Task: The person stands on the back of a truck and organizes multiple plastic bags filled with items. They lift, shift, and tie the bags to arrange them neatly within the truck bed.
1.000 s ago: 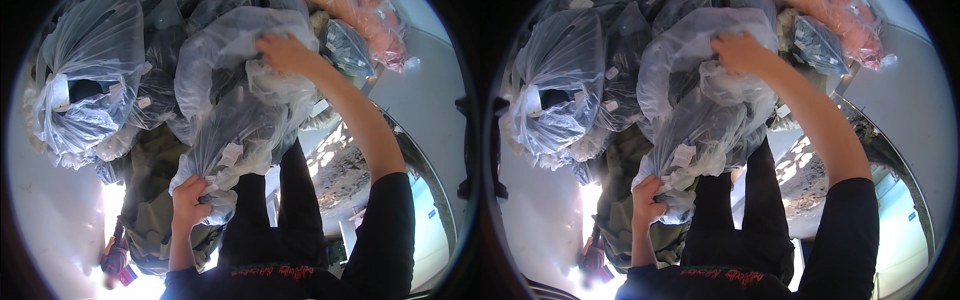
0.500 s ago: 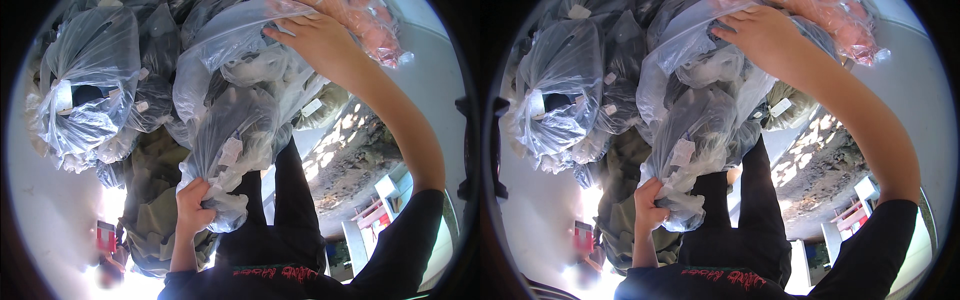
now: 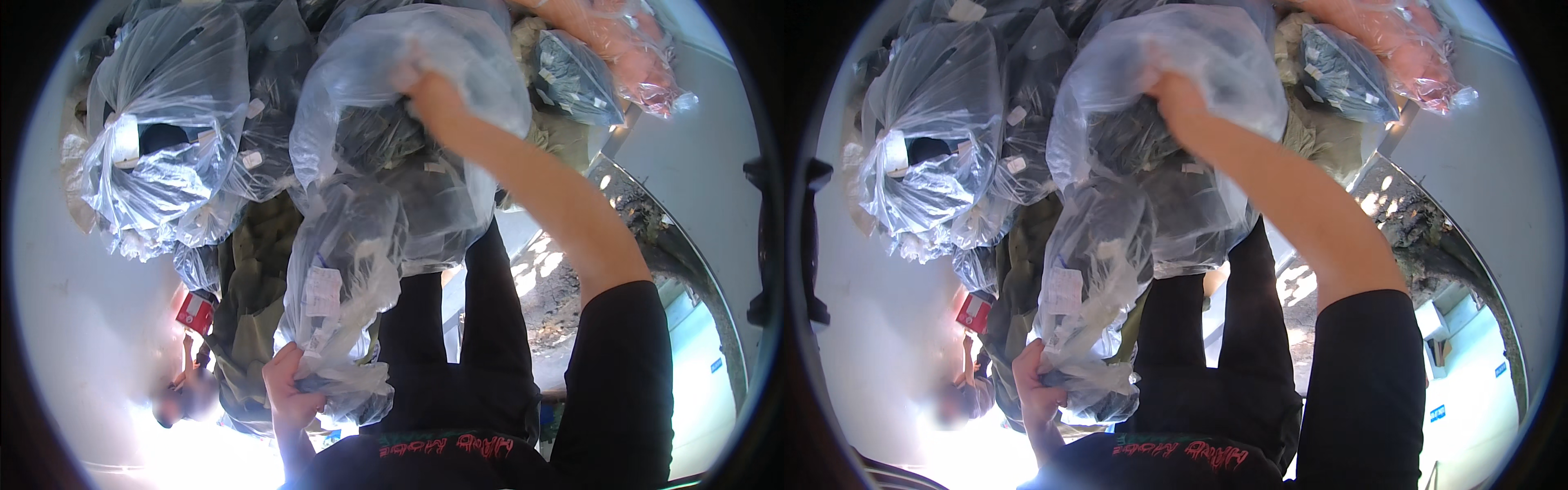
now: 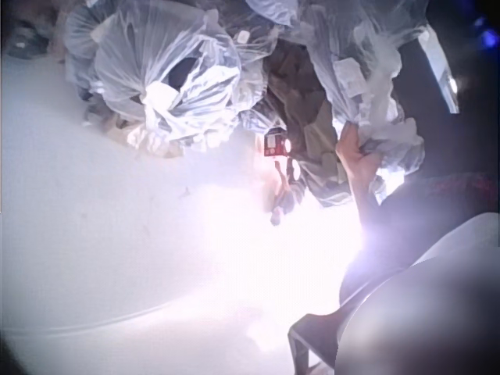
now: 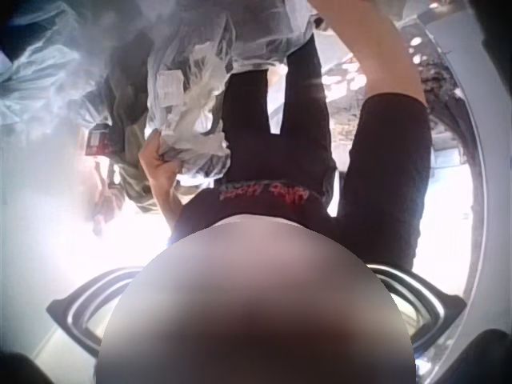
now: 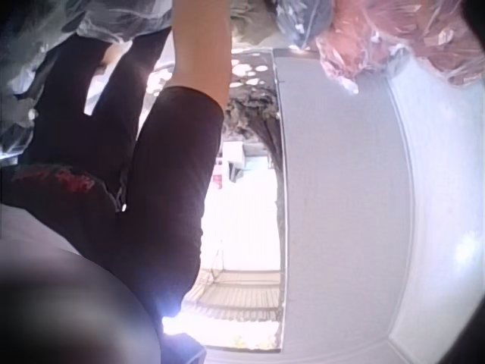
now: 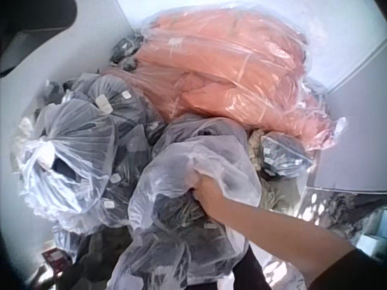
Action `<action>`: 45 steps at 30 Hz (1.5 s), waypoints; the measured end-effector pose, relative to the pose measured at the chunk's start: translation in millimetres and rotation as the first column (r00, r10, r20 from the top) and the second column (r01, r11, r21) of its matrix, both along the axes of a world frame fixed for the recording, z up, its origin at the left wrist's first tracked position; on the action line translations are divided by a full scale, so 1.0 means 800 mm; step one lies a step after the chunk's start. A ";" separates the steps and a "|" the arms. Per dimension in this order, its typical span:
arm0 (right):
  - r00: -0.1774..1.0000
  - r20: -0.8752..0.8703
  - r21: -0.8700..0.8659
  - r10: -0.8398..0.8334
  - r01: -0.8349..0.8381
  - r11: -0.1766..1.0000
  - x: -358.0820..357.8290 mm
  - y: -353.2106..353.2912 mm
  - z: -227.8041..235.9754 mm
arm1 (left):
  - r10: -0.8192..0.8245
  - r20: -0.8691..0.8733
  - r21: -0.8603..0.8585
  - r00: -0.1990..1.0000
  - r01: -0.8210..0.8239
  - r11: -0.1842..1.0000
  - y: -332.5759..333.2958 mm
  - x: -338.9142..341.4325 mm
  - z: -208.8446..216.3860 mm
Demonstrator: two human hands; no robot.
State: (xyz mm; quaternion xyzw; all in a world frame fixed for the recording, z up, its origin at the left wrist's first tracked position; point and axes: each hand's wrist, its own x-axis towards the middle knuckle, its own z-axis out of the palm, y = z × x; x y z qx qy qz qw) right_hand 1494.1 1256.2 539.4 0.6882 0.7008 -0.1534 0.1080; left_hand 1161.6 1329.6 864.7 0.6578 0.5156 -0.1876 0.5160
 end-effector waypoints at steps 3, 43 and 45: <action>0.996 0.084 -0.003 -0.031 0.032 0.999 0.029 -0.023 -0.022 | 0.152 -0.020 0.026 0.988 -0.151 0.988 -0.008 -0.008 -0.002; 0.731 -0.641 0.329 -0.236 0.539 0.775 0.030 -0.185 0.238 | 0.816 -0.166 -0.894 0.554 -0.434 0.113 -0.023 0.206 -0.178; 0.492 -0.823 0.198 -0.285 0.718 0.668 0.022 -0.174 0.229 | 0.756 -0.018 -0.935 0.655 -0.279 0.218 -0.025 0.207 -0.170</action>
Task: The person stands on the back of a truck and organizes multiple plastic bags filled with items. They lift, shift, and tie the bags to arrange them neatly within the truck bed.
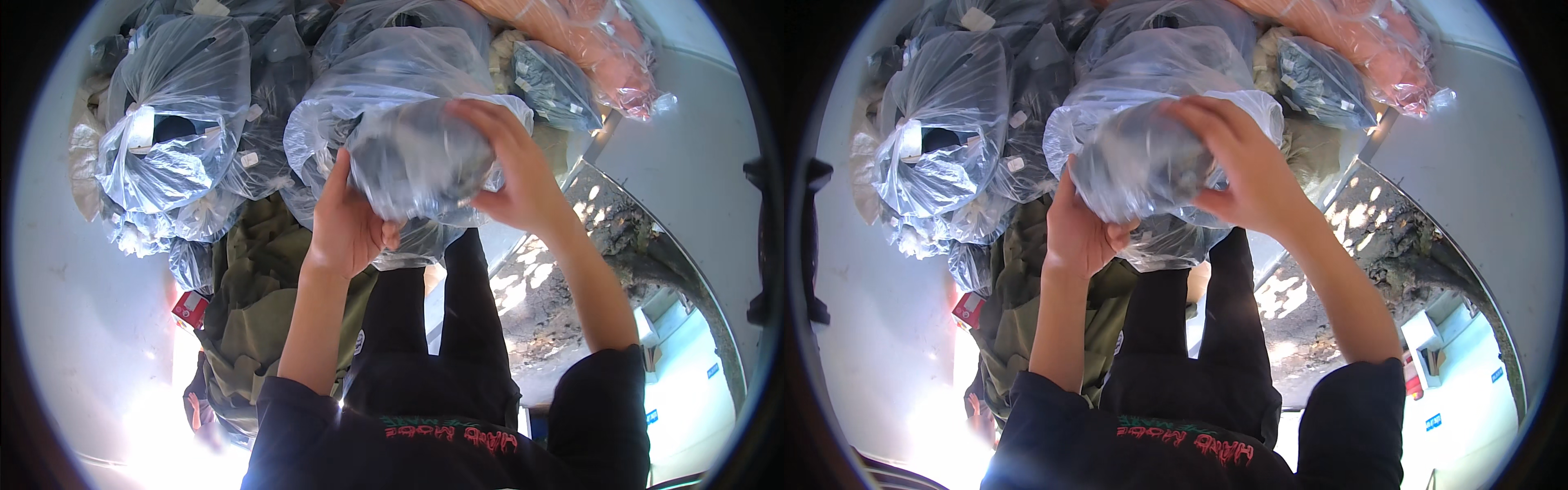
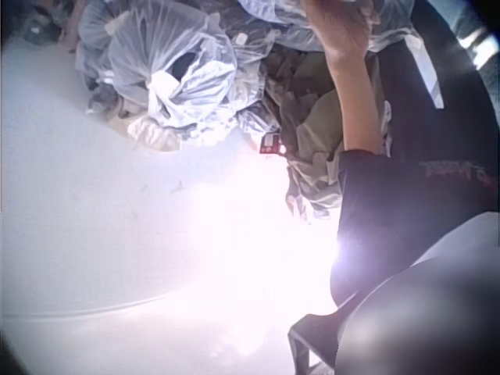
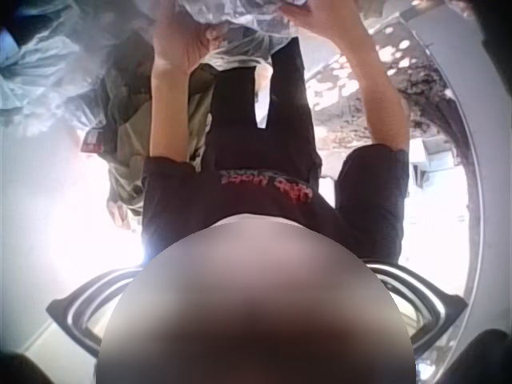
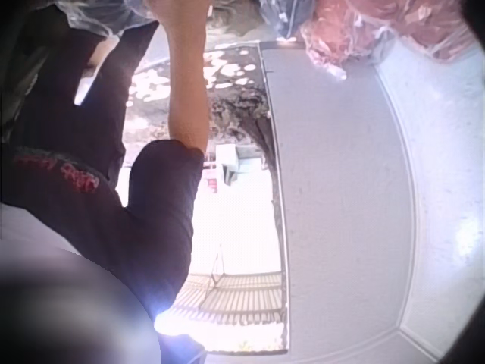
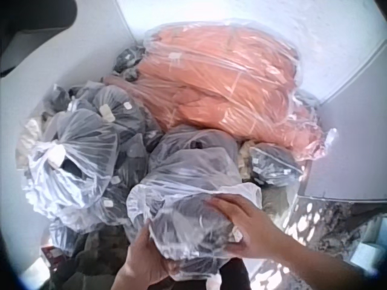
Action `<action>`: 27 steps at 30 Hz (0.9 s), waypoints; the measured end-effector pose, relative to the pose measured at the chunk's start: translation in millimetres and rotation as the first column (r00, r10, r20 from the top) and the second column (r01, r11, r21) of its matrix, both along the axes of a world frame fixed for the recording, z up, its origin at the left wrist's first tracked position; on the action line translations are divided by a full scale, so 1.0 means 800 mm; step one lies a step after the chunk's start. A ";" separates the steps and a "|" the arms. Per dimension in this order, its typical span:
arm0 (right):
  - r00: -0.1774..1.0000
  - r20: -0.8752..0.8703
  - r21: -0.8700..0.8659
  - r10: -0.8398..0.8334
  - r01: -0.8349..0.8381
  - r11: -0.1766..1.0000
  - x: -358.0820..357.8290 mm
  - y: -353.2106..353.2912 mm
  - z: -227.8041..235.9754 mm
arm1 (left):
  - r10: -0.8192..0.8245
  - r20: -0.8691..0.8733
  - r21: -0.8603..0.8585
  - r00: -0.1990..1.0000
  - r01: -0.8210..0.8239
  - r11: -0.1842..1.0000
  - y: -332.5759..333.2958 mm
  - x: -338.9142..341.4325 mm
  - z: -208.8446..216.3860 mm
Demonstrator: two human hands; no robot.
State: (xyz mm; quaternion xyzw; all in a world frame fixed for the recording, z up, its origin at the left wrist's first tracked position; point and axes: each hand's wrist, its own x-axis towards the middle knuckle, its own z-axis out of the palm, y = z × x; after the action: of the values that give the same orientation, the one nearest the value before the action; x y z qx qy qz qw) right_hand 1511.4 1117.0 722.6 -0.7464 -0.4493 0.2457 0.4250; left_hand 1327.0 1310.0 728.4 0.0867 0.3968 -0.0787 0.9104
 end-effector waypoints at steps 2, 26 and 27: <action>0.906 -0.373 -0.048 -0.199 0.196 0.979 -0.007 0.003 -0.007 | -0.136 0.046 0.172 0.990 0.126 0.977 0.000 0.001 0.008; 0.261 -0.844 -0.355 -0.469 0.383 0.853 -0.073 -0.011 -0.032 | -0.156 -0.362 0.631 0.919 0.365 0.684 0.033 -0.108 -0.109; 0.424 -0.774 -0.312 -0.471 0.391 0.866 -0.079 -0.003 -0.032 | -0.169 -0.488 0.688 0.856 0.496 0.529 0.039 -0.110 -0.101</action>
State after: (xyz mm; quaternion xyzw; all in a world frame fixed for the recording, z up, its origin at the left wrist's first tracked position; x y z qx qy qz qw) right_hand 1447.8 1114.3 696.8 -0.6460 0.0229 0.4696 0.6013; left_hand 1238.7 1341.2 647.9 0.5414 0.5250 -0.0838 0.6513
